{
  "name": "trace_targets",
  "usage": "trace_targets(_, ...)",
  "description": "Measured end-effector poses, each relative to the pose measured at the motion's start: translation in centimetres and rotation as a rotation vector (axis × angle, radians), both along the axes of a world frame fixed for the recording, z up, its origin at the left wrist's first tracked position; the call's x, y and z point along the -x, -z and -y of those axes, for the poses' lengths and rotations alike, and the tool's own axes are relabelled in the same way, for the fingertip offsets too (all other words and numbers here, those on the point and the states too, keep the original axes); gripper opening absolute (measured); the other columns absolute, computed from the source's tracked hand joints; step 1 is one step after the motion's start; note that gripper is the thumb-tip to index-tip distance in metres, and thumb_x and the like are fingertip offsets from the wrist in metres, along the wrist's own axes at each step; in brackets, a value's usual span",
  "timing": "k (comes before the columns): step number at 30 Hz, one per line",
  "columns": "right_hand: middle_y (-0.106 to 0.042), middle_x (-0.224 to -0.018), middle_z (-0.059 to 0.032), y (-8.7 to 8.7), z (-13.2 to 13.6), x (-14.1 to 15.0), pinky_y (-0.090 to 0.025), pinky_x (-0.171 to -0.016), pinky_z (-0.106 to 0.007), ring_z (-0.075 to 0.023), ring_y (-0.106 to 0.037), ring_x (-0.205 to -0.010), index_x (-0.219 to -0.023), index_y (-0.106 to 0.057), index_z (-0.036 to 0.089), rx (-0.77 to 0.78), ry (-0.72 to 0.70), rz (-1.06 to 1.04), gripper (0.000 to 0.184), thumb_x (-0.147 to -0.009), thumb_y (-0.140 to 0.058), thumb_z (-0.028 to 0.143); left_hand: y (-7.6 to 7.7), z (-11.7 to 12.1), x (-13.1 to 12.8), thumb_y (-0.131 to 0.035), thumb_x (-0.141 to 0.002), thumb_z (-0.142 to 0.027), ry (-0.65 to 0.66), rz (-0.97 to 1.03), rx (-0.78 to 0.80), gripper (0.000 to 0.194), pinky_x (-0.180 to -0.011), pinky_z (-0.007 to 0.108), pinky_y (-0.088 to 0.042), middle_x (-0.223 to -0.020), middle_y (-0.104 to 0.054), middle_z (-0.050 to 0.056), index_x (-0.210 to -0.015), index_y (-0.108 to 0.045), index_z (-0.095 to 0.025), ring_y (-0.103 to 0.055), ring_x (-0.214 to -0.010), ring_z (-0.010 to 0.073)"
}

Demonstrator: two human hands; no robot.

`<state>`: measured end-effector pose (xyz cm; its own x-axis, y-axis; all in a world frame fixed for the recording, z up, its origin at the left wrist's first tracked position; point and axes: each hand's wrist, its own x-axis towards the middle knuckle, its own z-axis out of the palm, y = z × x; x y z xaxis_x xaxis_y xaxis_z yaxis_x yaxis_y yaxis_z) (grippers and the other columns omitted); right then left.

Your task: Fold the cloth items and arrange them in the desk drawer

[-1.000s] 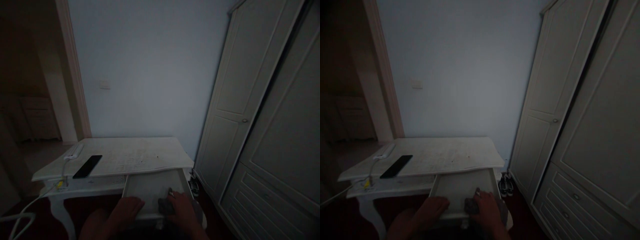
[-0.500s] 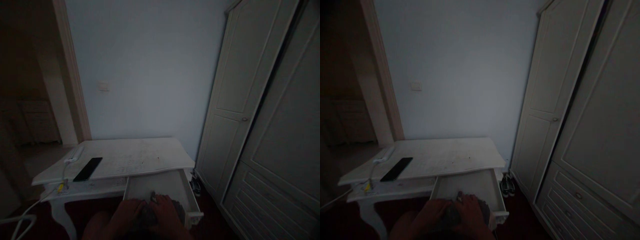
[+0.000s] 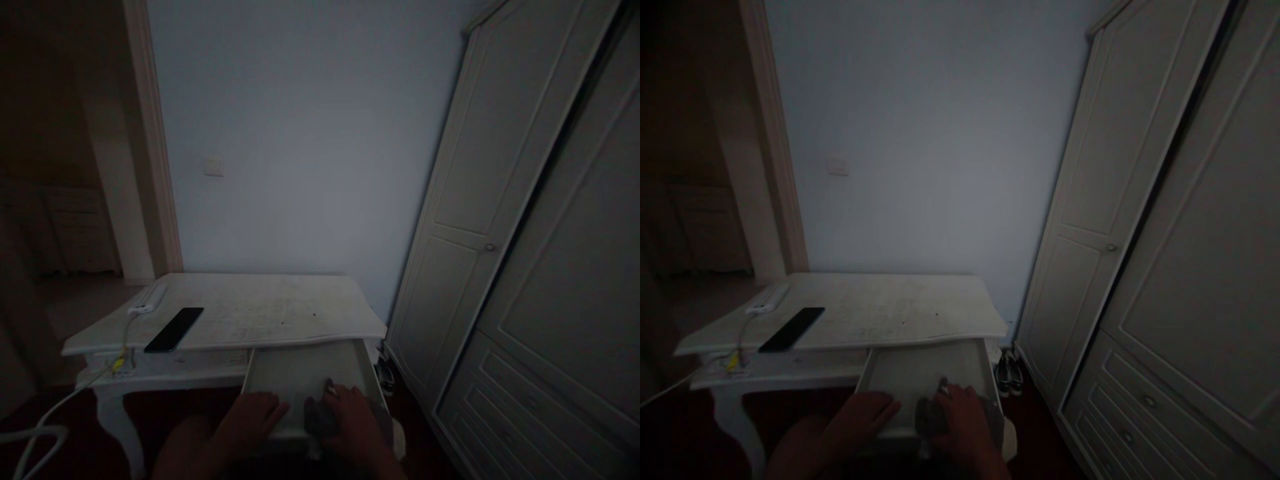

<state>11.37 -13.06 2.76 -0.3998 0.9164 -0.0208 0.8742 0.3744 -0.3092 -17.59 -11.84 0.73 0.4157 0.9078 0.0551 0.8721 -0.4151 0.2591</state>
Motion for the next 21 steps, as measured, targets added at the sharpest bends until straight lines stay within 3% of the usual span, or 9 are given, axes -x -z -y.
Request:
trace_targets(4,-0.06,-0.152,-0.0119,0.0,-0.1,5.7,-0.029,-0.123,-0.058,-0.0388,-0.054,-0.14,-0.142,-0.064,0.034,0.015,-0.105,-0.066,0.075,-0.075,-0.085,0.062,0.0,0.0,0.3,-0.021,-0.112,-0.051,-0.005,-0.017,0.036,0.062,-0.091,0.039,-0.054,-0.102,-0.08,0.009,-0.101,-0.075,-0.023,-0.075,-0.099,0.0279)
trace_targets(8,-0.056,-0.157,-0.0121,0.3,-0.1,7.5,-0.027,-0.124,-0.061,-0.0388,-0.052,-0.143,-0.147,-0.06,0.036,0.028,-0.138,-0.112,0.078,-0.076,-0.085,0.06,-0.1,0.1,0.6,-0.022,-0.111,-0.042,0.03,0.001,0.06,0.057,-0.093,0.037,-0.054,-0.11,-0.081,0.01,-0.109,-0.076,-0.025,-0.075,-0.102,0.0258)
trace_targets(13,-0.06,-0.153,-0.0107,0.5,-0.4,3.7,-0.029,-0.122,-0.057,-0.0388,-0.054,-0.14,-0.142,-0.064,0.036,0.028,-0.118,-0.101,0.076,-0.073,-0.087,0.057,-0.8,0.5,0.1,-0.025,-0.112,-0.044,-0.02,-0.05,0.063,0.056,-0.096,0.04,-0.054,-0.107,-0.081,0.01,-0.103,-0.076,-0.024,-0.076,-0.105,0.0282)
trace_targets(18,-0.061,-0.152,-0.0098,-1.1,-0.2,-2.3,-0.037,-0.116,-0.047,-0.036,-0.057,-0.137,-0.142,-0.065,0.033,0.06,-0.005,-0.072,0.073,-0.073,-0.086,0.041,-1.3,0.6,-0.2,-0.027,-0.112,-0.042,-0.004,-0.096,0.029,0.053,-0.093,0.038,-0.054,-0.102,-0.08,0.008,-0.101,-0.075,-0.023,-0.076,-0.102,0.0266)
trace_targets(21,-0.061,-0.152,-0.0113,-1.6,0.0,-4.1,-0.039,-0.115,-0.044,-0.0365,-0.056,-0.137,-0.142,-0.066,0.03,0.074,0.049,-0.046,0.074,-0.071,-0.086,0.036,-1.2,0.6,-0.1,-0.026,-0.112,-0.042,-0.001,-0.117,0.039,0.053,-0.093,0.038,-0.053,-0.104,-0.08,0.008,-0.101,-0.074,-0.023,-0.076,-0.104,0.027)
